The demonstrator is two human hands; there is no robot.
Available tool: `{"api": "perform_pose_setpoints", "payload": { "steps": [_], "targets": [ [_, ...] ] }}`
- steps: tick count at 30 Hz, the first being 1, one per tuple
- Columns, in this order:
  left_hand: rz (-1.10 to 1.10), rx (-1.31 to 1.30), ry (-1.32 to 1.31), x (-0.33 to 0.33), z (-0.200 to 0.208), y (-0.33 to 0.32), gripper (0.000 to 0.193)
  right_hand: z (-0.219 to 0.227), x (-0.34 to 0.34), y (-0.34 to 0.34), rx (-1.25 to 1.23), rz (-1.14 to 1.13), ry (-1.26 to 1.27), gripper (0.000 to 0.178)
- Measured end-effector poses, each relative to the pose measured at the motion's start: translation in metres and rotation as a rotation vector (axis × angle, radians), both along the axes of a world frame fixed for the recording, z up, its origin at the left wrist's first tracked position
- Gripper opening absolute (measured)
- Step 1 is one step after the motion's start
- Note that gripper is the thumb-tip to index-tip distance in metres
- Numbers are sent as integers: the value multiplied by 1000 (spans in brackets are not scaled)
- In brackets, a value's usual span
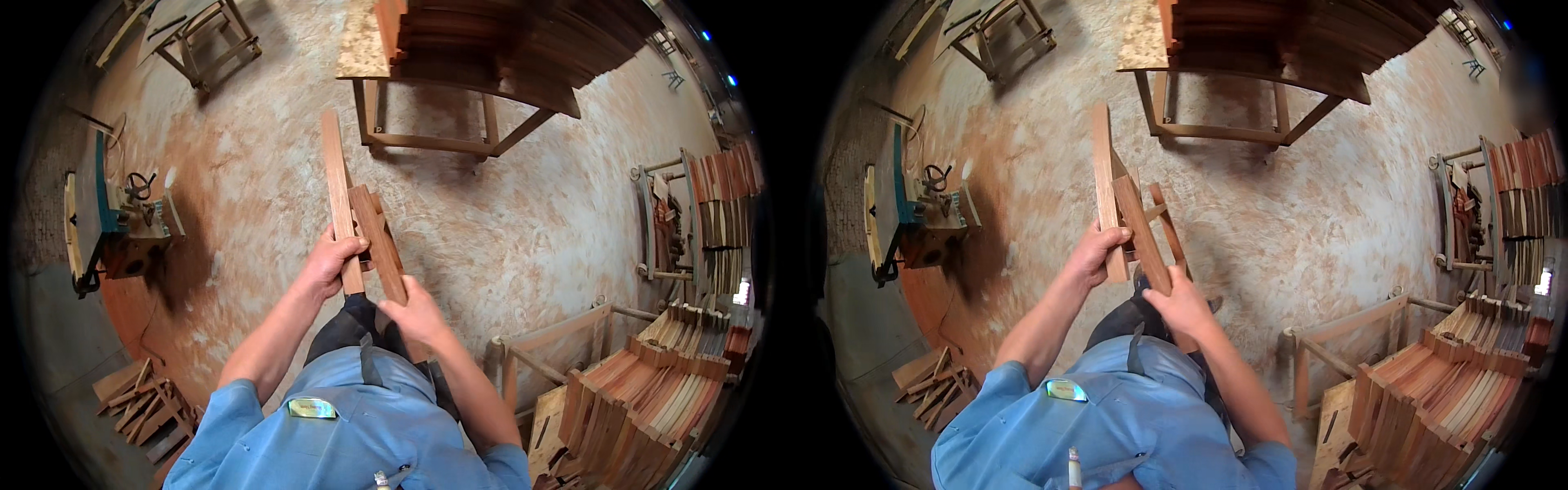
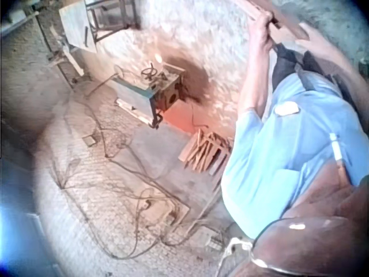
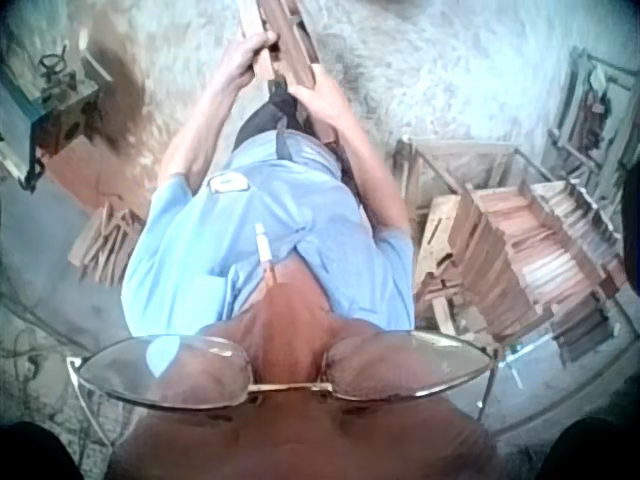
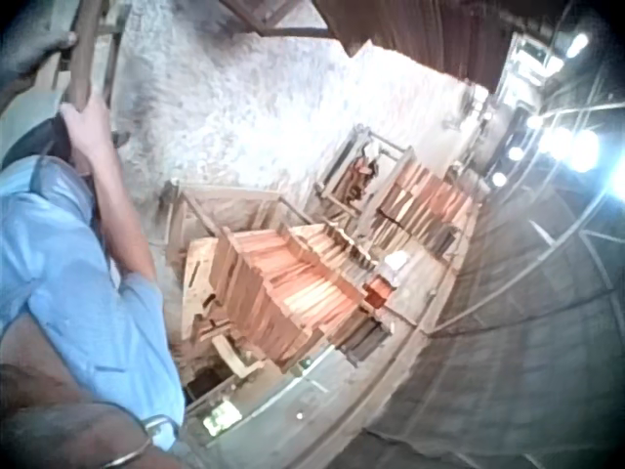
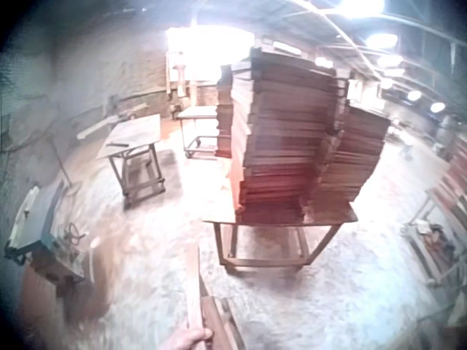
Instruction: The person assembles wooden frames by picking up pre-drilled wooden slats and interlocking them into rectangular structures. They repeatedly lift the frames, inspect the joints, and place them onto a workbench. The person also adjusts a large metal table surface and uses a hammer to secure the wooden components.
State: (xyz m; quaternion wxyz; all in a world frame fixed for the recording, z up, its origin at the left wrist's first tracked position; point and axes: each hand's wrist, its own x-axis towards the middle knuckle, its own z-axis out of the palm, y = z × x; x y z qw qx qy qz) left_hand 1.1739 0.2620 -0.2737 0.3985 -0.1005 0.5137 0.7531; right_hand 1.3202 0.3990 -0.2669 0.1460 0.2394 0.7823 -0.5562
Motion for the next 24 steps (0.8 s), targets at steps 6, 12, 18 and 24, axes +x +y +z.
{"api": "perform_pose_setpoints", "payload": {
  "steps": [6, 12, 18, 24],
  "targets": [
    [-46, 32, -87, -58, -16, -103, 36, -10, -36, 7, 56, -152, -165, 46],
    [55, 116, -210, -71, -9, -200, 42, 2, -50, 0, -49, -207, -169, 37],
    [99, 116, -172, -67, 8, -234, 42, -11, -83, 2, -77, -257, -39, 22],
    [29, 177, -141, -69, 60, -249, 45, -15, -128, 3, -66, -236, 29, 18]
  ]
}}
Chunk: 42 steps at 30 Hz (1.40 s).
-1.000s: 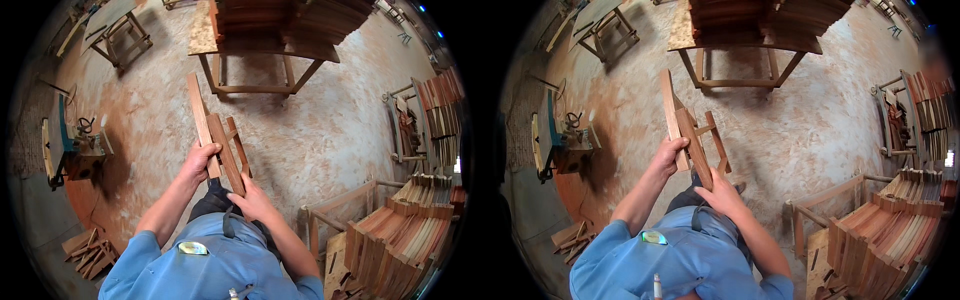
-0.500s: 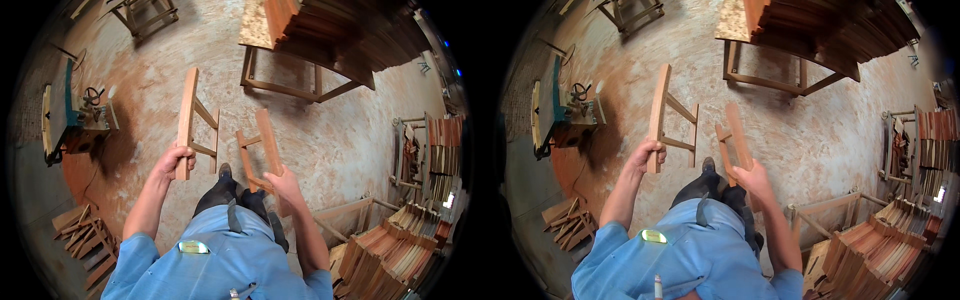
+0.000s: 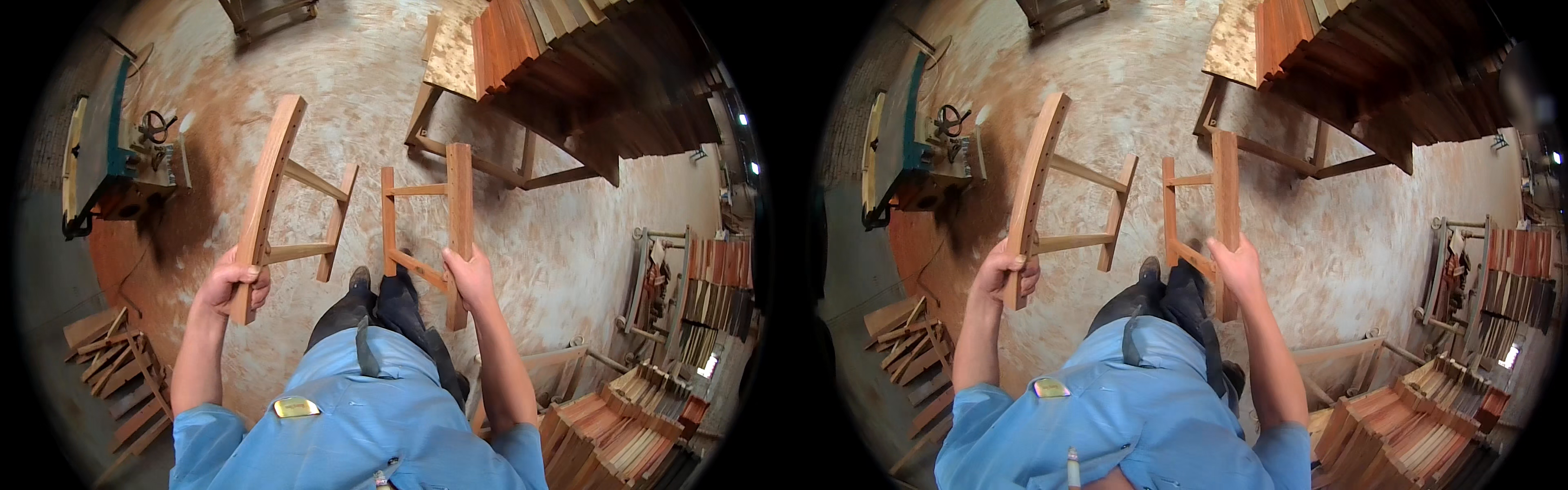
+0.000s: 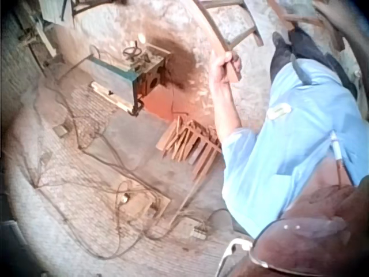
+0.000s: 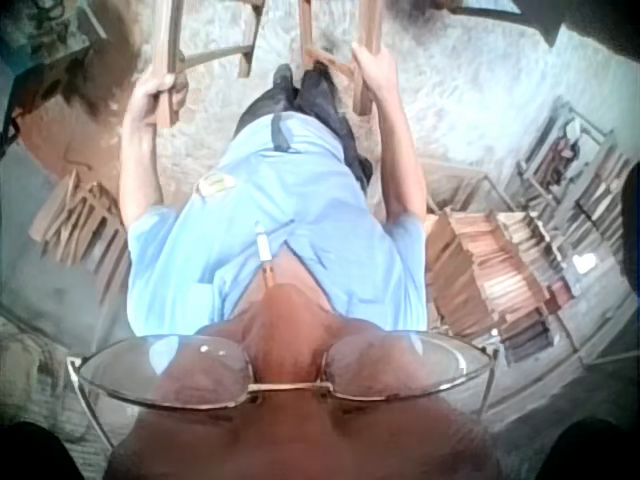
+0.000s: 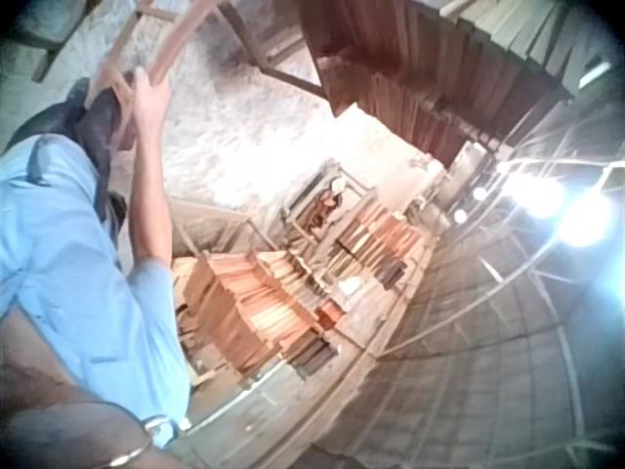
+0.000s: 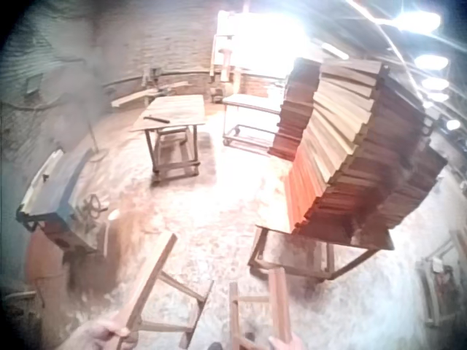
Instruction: The person assembles wooden frames by picking up pre-drilled wooden slats and interlocking them into rectangular structures. They repeatedly lift the frames, inspect the joints, and place them onto a workbench. The person also adjusts a large metal table surface and uses a hammer to secure the wooden components.
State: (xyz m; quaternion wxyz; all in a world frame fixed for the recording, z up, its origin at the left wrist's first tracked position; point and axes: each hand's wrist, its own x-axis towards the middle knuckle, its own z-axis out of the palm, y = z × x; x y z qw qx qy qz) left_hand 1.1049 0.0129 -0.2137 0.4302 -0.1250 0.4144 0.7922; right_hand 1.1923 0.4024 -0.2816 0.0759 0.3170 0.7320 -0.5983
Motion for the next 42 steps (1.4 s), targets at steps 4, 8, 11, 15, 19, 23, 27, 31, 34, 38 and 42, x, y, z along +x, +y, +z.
{"api": "perform_pose_setpoints", "payload": {
  "steps": [4, 8, 11, 15, 19, 23, 27, 31, 34, 38, 42],
  "targets": [
    [-58, -5, -54, -3, 21, -5, 47, 19, -41, -4, 156, 140, -22, 22],
    [-92, -79, -132, -3, 37, 11, 50, -9, -65, 12, 193, 300, 19, 41],
    [-109, -54, -158, -6, 32, 18, 52, -12, -83, 23, 150, 364, 67, 45],
    [-99, 23, -125, -14, 30, 34, 52, -11, -102, 37, -13, 369, 52, 39],
    [-43, 47, -56, -18, 28, 48, 53, -25, -113, 46, -228, 379, 79, 23],
    [68, 27, -7, -16, 32, 63, 53, -14, -125, 41, -490, 260, -4, 20],
    [135, 25, 20, -12, 28, 63, 51, -29, -143, 43, -475, 317, 30, 19],
    [183, 1, -36, -11, 43, 53, 50, -31, -156, 52, -435, 430, 6, 18],
    [107, -110, -5, -17, 50, 46, 51, -34, -168, 53, -427, 484, -34, 18],
    [-241, -329, 151, -34, 58, 46, 48, -24, -183, 41, -422, 516, -97, 17],
    [-614, -503, 272, -63, 75, 58, 44, -17, -191, 28, -498, 417, -71, 18]
  ]
}}
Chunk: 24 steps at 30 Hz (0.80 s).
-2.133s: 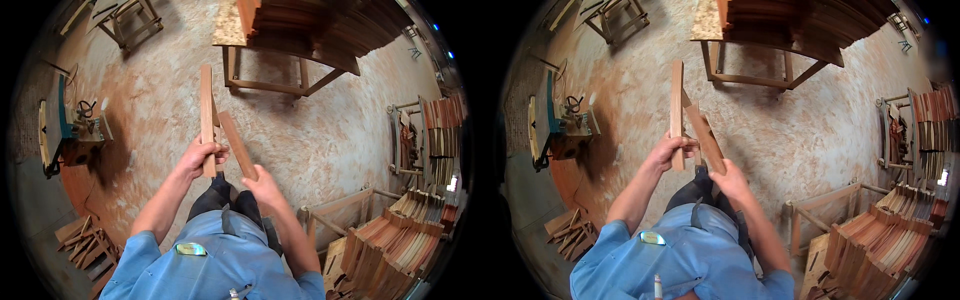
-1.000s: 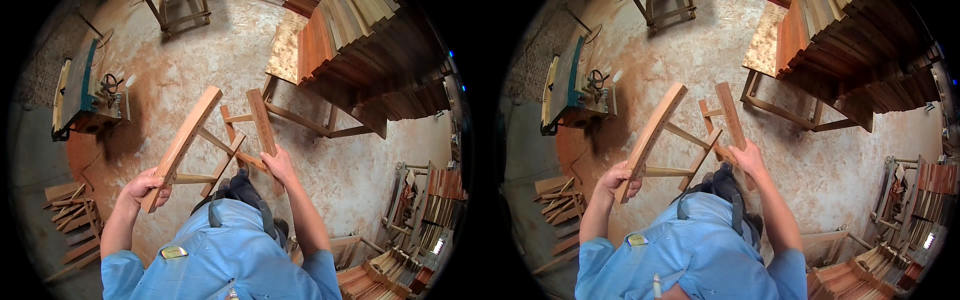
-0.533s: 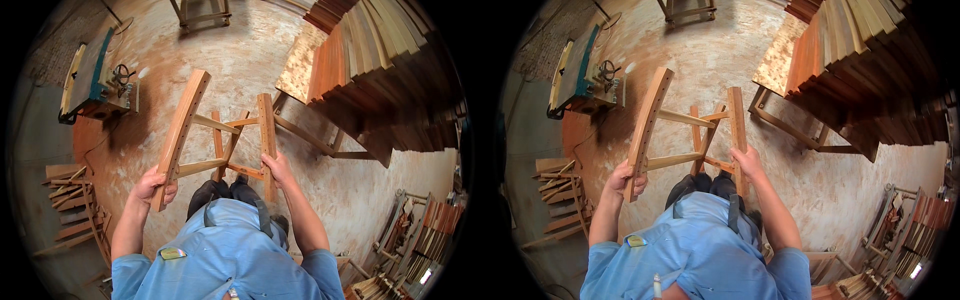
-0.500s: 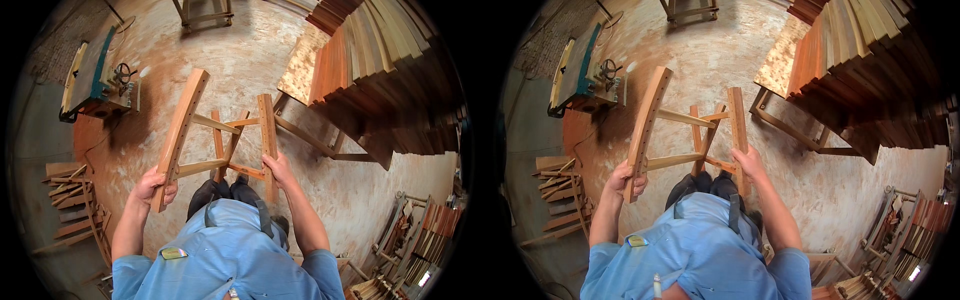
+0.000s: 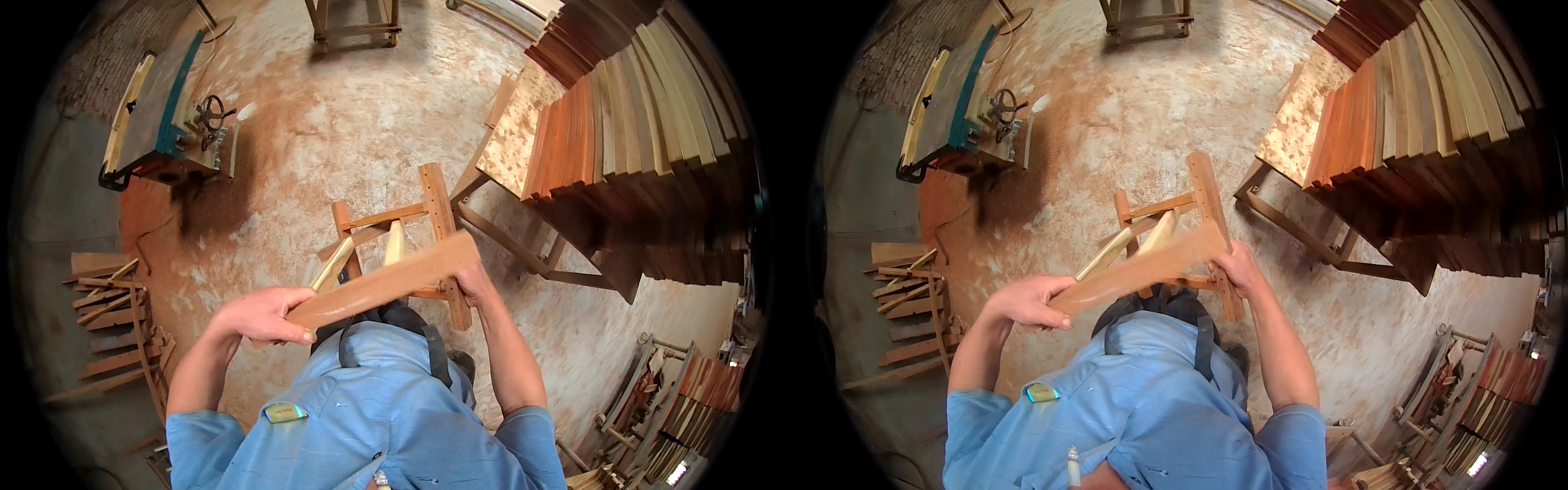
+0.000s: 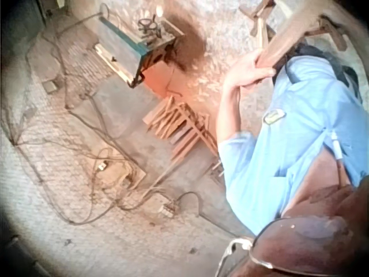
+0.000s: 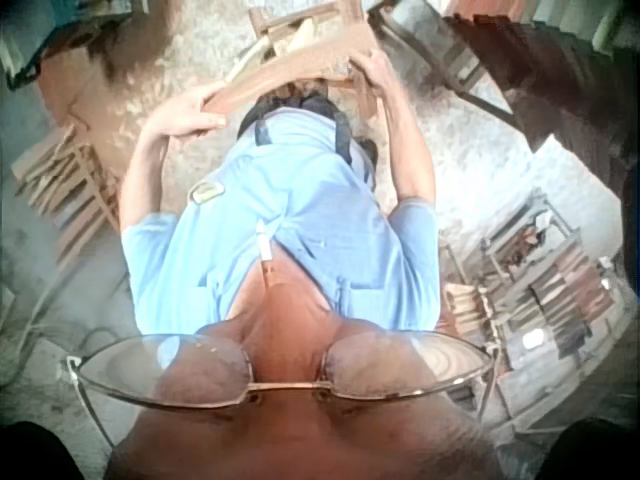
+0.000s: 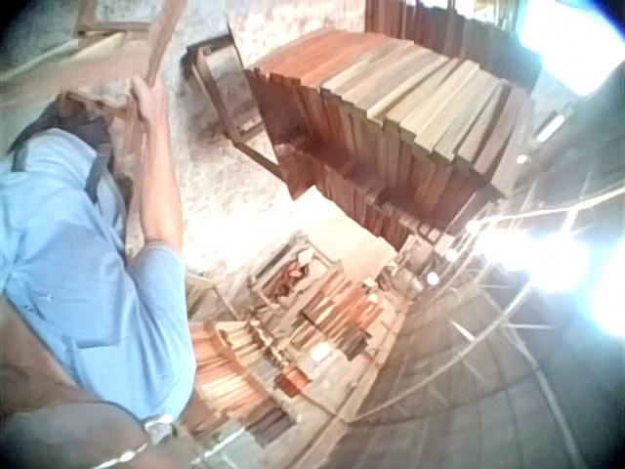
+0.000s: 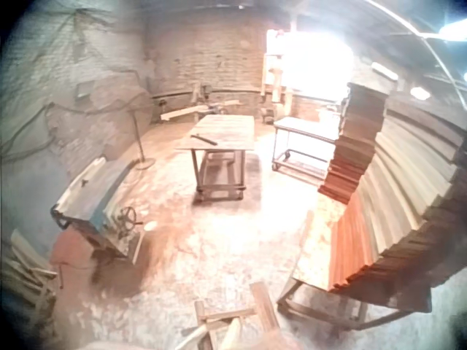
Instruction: The person assembles wooden frames by picking up pre-drilled wooden slats and interlocking them into rectangular structures. They repeatedly lift the frames, inspect the joints, and place them onto a workbench. The person also adjusts a large metal table surface and uses a hammer to secure the wooden components.
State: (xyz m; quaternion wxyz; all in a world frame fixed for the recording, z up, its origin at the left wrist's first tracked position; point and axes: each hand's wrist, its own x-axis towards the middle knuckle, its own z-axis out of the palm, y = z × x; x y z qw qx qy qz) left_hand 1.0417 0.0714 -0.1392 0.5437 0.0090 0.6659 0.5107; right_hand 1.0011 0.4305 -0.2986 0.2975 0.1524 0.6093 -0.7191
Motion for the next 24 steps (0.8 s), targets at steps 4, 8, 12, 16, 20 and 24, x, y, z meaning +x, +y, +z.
{"api": "perform_pose_setpoints", "payload": {
  "steps": [4, 8, 12, 16, 20, 24],
  "targets": [
    [-141, 55, 240, -5, -19, -9, 50, -14, -1, -14, -128, -214, -150, 20],
    [42, 94, 42, -10, -27, -15, 47, -13, -3, -21, -240, -43, -157, 26],
    [508, 393, -78, 16, -77, -17, 55, -6, -1, -44, -298, -169, -154, 19],
    [804, 488, -122, 22, -86, 1, 68, 7, -4, -71, -236, -180, -92, 19],
    [832, 488, -124, 21, -90, 2, 68, 9, -5, -87, -214, -154, -56, 18],
    [845, 511, -132, 24, -95, -6, 66, 2, -4, -90, -210, -145, -64, 18]
  ]
}}
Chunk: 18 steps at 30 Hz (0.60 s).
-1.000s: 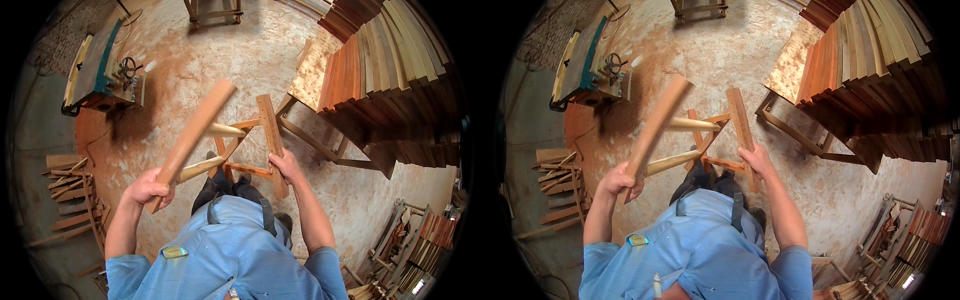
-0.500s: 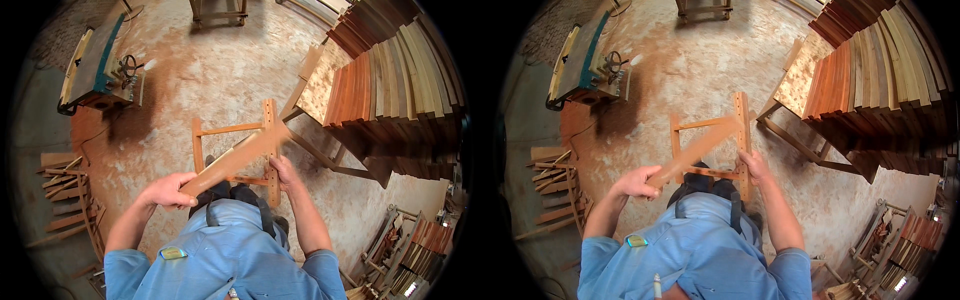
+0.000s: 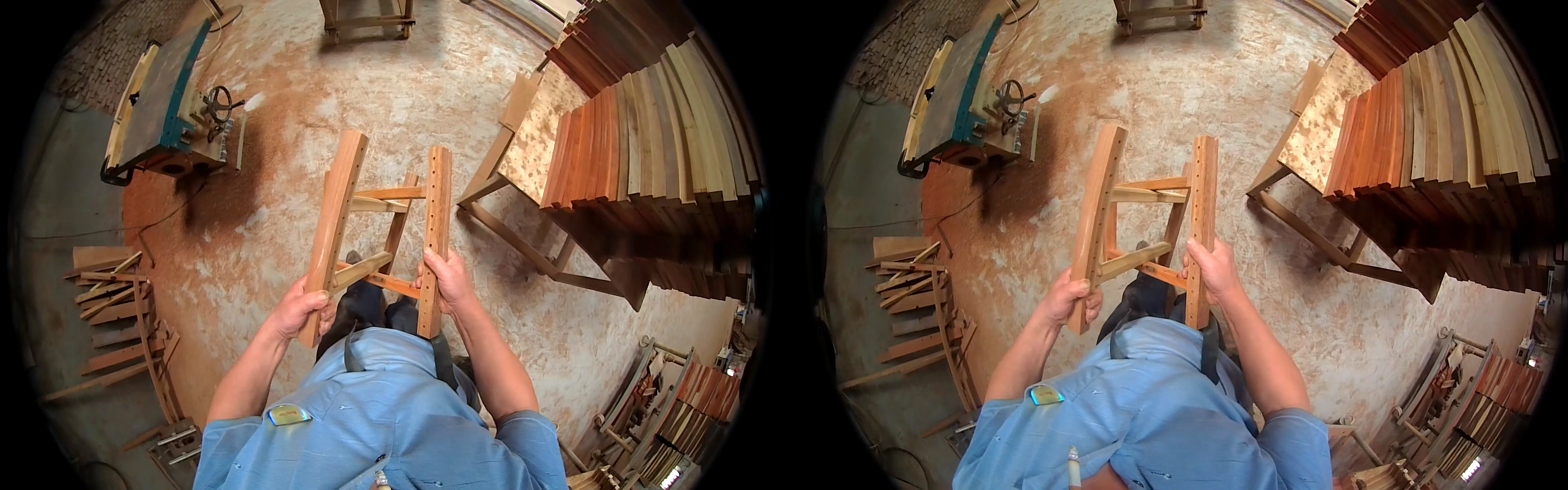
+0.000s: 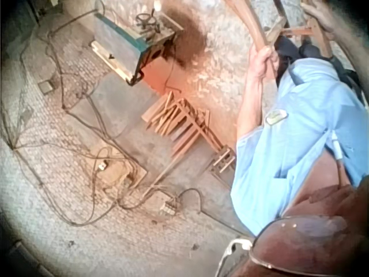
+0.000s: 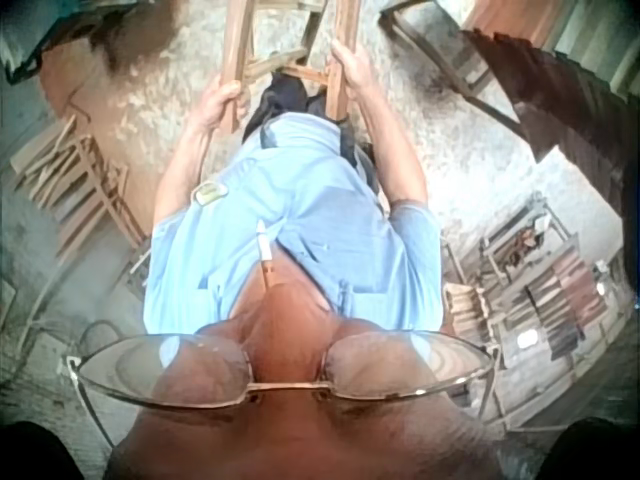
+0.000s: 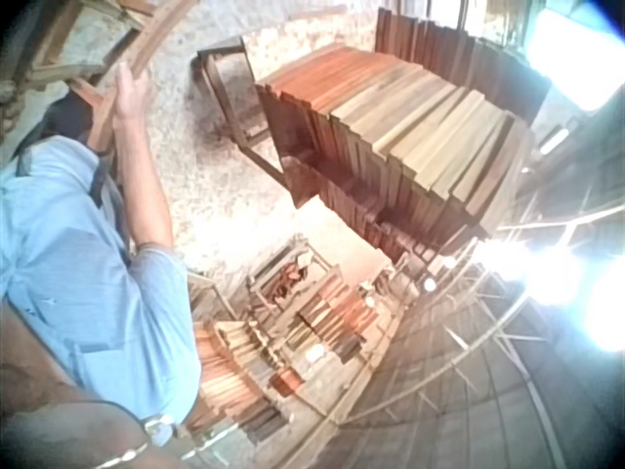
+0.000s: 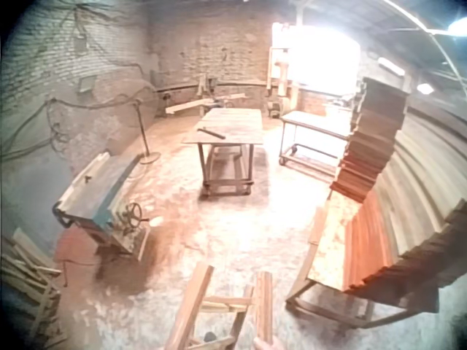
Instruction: The person assembles wooden frames by picking up pre-drilled wooden slats and interlocking them into rectangular structures. They repeatedly lift the frames, inspect the joints, and place them onto a workbench. The person also adjusts a large metal table surface and uses a hammer to secure the wooden components.
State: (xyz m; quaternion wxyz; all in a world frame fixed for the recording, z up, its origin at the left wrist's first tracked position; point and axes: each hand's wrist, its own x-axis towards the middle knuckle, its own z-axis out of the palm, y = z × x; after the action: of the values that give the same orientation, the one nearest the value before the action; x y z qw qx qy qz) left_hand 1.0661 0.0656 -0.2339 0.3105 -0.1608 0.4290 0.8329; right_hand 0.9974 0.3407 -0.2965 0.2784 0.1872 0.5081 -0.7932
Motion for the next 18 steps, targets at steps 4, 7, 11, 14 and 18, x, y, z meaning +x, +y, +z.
{"api": "perform_pose_setpoints", "payload": {
  "steps": [4, 7, 11, 14, 18],
  "targets": [
    [6, 20, -21, 7, -8, -5, 56, -2, 4, 0, 1, 10, -21, 18],
    [3, 22, -50, 12, -20, -17, 53, -1, 7, -1, 12, 24, -27, 18],
    [43, 97, -72, 24, -45, -35, 54, 4, 7, -2, 5, 29, -15, 17],
    [34, 183, -62, 27, -55, -39, 56, 6, 7, 0, -14, 25, -32, 17],
    [102, 238, -78, 30, -61, -42, 51, 13, 5, -2, 22, 26, -34, 19]
  ]
}}
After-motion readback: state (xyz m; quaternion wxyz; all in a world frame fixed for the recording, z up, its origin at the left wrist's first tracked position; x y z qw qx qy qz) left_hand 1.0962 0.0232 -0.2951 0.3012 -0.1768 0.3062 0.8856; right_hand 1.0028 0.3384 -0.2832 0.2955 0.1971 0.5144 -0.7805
